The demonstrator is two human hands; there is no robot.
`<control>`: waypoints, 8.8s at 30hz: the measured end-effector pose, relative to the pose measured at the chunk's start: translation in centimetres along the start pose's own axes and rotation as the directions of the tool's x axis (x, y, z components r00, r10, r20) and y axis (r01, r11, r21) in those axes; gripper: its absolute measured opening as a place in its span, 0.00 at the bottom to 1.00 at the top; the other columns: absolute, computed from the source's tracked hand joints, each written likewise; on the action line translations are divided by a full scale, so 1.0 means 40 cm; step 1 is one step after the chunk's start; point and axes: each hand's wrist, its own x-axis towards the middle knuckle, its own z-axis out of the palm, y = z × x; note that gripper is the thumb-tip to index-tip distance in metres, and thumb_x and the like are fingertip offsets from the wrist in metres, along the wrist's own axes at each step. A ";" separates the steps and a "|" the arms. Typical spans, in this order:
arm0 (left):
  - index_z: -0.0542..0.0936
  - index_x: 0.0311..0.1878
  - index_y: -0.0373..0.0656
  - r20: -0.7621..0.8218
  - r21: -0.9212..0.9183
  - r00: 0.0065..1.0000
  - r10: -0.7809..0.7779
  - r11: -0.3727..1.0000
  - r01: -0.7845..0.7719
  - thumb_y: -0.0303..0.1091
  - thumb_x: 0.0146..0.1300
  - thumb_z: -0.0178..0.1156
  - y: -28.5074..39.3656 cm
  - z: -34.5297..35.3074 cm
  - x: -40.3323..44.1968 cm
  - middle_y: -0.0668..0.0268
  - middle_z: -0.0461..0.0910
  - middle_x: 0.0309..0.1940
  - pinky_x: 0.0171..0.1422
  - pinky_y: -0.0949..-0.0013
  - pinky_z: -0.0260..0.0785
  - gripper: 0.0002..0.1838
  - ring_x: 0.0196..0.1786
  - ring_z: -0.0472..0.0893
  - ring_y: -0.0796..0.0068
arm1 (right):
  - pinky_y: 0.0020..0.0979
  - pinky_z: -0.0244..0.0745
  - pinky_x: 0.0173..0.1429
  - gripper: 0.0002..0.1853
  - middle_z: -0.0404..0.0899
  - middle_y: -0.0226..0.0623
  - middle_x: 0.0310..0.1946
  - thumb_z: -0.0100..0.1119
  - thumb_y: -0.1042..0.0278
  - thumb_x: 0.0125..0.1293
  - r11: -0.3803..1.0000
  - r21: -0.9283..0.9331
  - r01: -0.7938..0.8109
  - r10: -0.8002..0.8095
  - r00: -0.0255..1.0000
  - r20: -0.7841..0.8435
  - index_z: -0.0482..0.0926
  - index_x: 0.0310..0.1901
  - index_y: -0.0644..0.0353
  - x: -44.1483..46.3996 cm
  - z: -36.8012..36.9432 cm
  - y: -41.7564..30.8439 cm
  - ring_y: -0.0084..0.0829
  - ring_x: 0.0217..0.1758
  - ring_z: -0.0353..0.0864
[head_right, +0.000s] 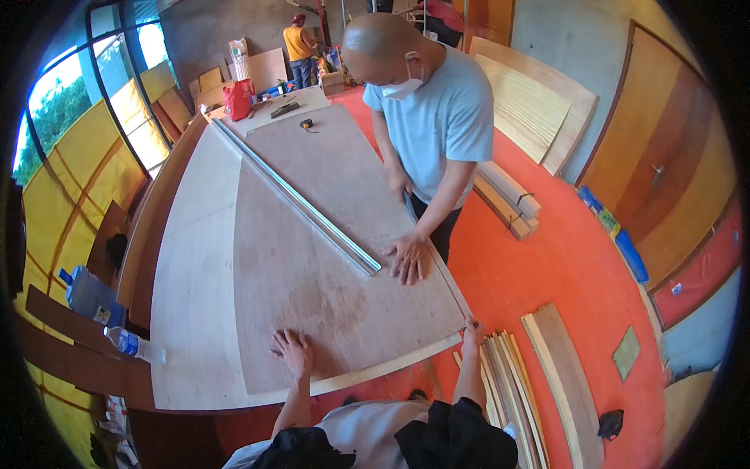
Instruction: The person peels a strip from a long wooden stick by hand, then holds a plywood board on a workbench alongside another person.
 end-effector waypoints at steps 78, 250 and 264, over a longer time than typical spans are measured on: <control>0.63 0.71 0.45 0.041 0.212 0.999 -0.013 0.977 0.004 0.56 0.70 0.45 -0.015 0.067 0.007 0.52 0.53 0.74 0.72 0.31 0.42 0.33 0.77 0.51 0.55 | 0.25 0.72 0.37 0.12 0.78 0.30 0.28 0.64 0.61 0.63 0.982 -0.069 -0.176 0.188 0.941 0.281 0.77 0.38 0.61 0.011 -0.062 -0.073 0.22 0.30 0.76; 0.74 0.57 0.37 0.407 -0.698 -0.220 0.887 0.146 -0.701 0.30 0.66 0.54 0.942 0.401 -0.190 0.52 0.74 0.57 0.66 0.58 0.65 0.17 0.62 0.72 0.53 | 0.32 0.62 0.52 0.18 0.72 0.37 0.43 0.47 0.54 0.72 0.867 -0.091 -0.491 0.305 0.376 0.875 0.69 0.51 0.63 0.092 0.037 -0.481 0.31 0.46 0.70; 0.74 0.57 0.37 0.409 -0.680 -0.179 0.895 0.168 -0.713 0.30 0.66 0.54 0.947 0.393 -0.216 0.52 0.74 0.57 0.66 0.57 0.65 0.17 0.62 0.72 0.53 | 0.35 0.63 0.66 0.25 0.74 0.43 0.55 0.43 0.54 0.74 0.858 0.042 -0.511 0.175 0.369 0.913 0.69 0.61 0.68 0.138 -0.010 -0.478 0.35 0.60 0.72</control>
